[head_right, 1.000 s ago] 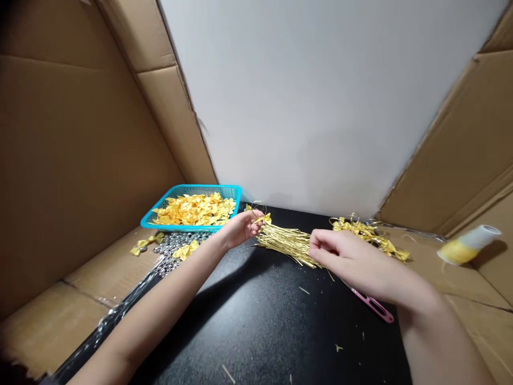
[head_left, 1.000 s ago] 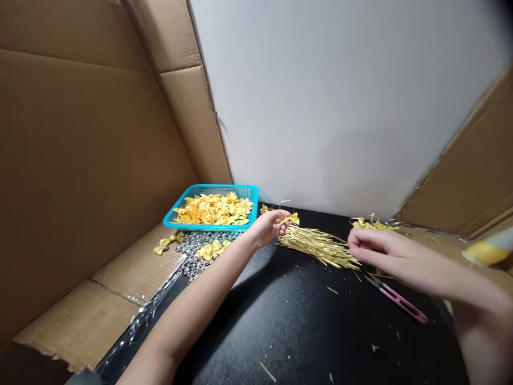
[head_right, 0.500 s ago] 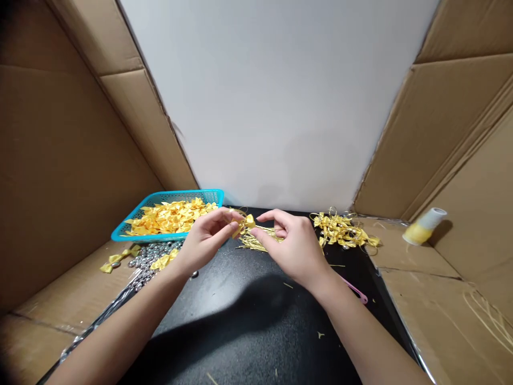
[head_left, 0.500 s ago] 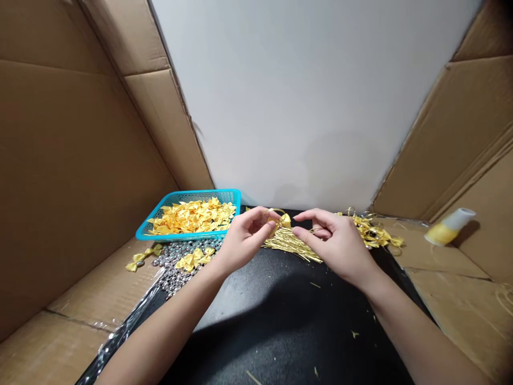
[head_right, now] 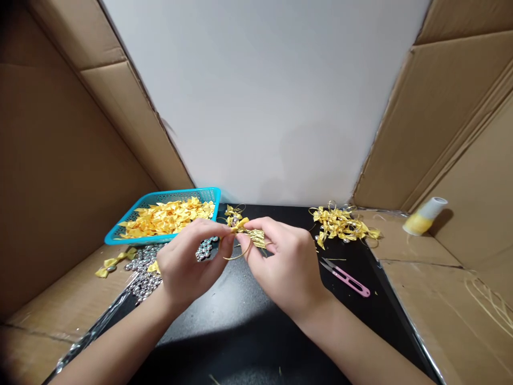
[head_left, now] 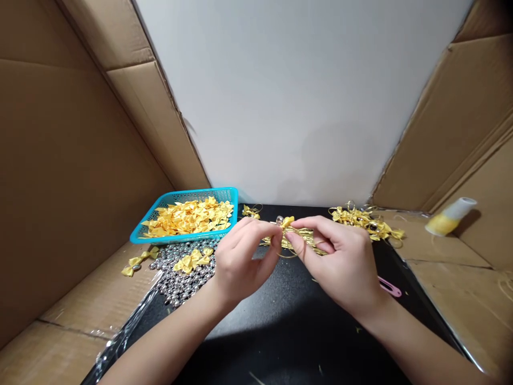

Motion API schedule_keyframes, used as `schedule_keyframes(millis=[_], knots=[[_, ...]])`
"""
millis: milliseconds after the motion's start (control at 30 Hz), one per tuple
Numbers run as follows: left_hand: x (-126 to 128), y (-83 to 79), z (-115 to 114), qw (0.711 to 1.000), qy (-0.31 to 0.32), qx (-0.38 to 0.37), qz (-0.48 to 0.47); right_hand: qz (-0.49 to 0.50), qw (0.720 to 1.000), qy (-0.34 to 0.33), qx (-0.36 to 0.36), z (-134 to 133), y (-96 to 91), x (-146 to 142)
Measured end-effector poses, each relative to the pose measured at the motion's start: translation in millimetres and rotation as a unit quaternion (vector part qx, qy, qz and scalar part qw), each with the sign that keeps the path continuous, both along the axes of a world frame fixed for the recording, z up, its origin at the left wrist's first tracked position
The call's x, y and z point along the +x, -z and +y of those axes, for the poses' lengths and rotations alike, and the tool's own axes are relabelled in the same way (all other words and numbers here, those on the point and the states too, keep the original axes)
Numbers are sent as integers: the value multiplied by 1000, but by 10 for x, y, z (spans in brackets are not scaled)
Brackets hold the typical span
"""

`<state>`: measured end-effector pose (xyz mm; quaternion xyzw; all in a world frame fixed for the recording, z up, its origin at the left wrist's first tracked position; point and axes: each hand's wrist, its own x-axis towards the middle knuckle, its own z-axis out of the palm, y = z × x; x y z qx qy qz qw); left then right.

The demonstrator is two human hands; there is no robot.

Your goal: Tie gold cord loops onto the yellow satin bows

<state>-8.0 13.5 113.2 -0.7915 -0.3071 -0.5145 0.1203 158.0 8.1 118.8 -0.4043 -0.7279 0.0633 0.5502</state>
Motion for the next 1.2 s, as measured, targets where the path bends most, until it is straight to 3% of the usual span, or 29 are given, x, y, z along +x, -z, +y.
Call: schedule_keyframes(millis=[133,300,600,733,900,1033,1200], knots=[[18,1,-25,1000,16,0,-4,1,1000,-2,22,-7,4,-1],[13,45,-40,991,52,-81,-93,4,1000,-24,18,-4,-17,10],[18,23,-78,968,74,-160,-180,15,994,-37,101,-81,17,-42],[61,-34,-94,926,111,-248,-263,21,994,-57,95,-85,39,-61],[91,-75,-68,834,183,-385,-350,24,993,-69,91,-68,58,-77],[85,-42,-31,768,255,-438,-393,21,994,-70,75,-60,103,-76],[81,-17,-21,747,270,-450,-409,18,995,-67,77,-64,114,-62]])
